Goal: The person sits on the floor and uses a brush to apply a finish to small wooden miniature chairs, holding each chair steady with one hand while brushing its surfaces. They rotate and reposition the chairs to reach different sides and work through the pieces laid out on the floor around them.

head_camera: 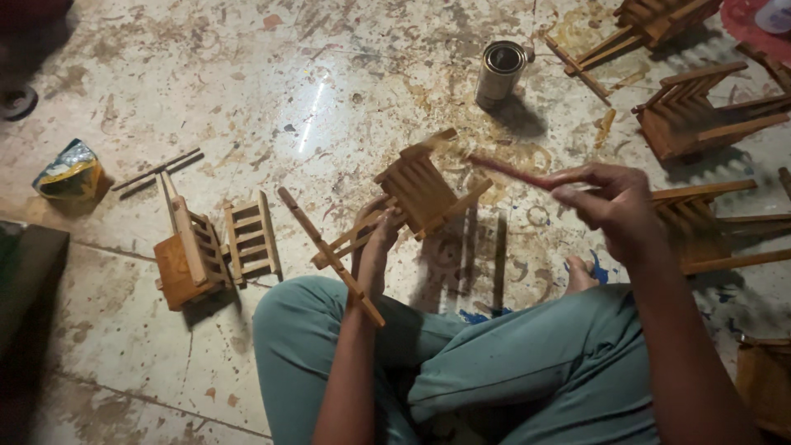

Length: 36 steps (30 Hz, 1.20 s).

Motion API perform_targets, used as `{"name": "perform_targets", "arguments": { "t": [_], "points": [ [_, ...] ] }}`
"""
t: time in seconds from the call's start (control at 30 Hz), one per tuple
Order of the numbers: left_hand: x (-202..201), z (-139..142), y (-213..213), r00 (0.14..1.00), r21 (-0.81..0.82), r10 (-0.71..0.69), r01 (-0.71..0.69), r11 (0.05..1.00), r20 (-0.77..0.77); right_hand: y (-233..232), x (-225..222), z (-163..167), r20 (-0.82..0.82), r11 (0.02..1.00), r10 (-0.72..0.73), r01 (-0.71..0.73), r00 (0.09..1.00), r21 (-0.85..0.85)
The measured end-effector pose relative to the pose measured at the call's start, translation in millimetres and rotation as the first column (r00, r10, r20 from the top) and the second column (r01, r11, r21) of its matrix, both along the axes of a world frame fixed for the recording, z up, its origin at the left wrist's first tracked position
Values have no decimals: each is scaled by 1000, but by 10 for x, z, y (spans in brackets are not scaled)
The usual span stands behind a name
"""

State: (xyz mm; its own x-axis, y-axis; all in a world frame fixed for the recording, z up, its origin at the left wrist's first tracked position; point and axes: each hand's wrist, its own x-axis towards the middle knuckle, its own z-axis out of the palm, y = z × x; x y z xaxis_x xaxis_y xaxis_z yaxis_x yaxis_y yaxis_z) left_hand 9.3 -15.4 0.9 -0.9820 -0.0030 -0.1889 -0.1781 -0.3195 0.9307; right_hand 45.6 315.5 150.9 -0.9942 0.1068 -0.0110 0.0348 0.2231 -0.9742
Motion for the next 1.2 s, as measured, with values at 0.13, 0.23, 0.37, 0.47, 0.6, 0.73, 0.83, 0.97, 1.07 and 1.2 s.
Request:
{"name": "perform_targets", "arguments": {
  "t": [0.13, 0.23, 0.37, 0.47, 0.6, 0.73, 0.83, 0.97, 1.07, 1.2],
  "points": [
    [-34, -105, -18, 1000, -59, -31, 31, 998, -3, -26, -3, -3, -39, 982, 43, -35, 998, 186],
    [-66, -142, -4, 1000, -39, -10, 11, 999, 29, -63, -18, 0, 12, 978, 187, -187, 982, 92],
    [-52, -126, 11, 1000, -120, 0, 3, 993, 23, -100, -33, 19, 30, 979, -23, 17, 999, 201],
    [-32, -101, 5, 997, -109, 24, -32, 994, -71, -134, -40, 17, 70, 953, 81, -98, 994, 286],
    [-31, -61, -5, 995, -84, 44, -51, 995, -89, -172, -15, 20, 96, 933, 29, -62, 995, 353],
    [-11, 16, 3, 994, -64, 30, -37, 997, -101, -219, -29, 48, -57, 955, -58, 72, 997, 288],
    [35, 75, -9, 993, -7, 12, -13, 1000, -120, -271, -59, 63, 36, 953, 9, -19, 999, 303],
    [50, 116, -24, 1000, 5, -15, 15, 1000, 1, -210, -29, 110, 3, 966, 48, -48, 999, 254],
    [55, 124, -6, 1000, 45, -16, 17, 999, -14, -153, 2, 105, -67, 924, -32, 55, 997, 379],
    [108, 140, 1, 995, 91, -34, 42, 995, -96, -190, -31, 27, -65, 960, 4, 15, 998, 278]
  ]
}}
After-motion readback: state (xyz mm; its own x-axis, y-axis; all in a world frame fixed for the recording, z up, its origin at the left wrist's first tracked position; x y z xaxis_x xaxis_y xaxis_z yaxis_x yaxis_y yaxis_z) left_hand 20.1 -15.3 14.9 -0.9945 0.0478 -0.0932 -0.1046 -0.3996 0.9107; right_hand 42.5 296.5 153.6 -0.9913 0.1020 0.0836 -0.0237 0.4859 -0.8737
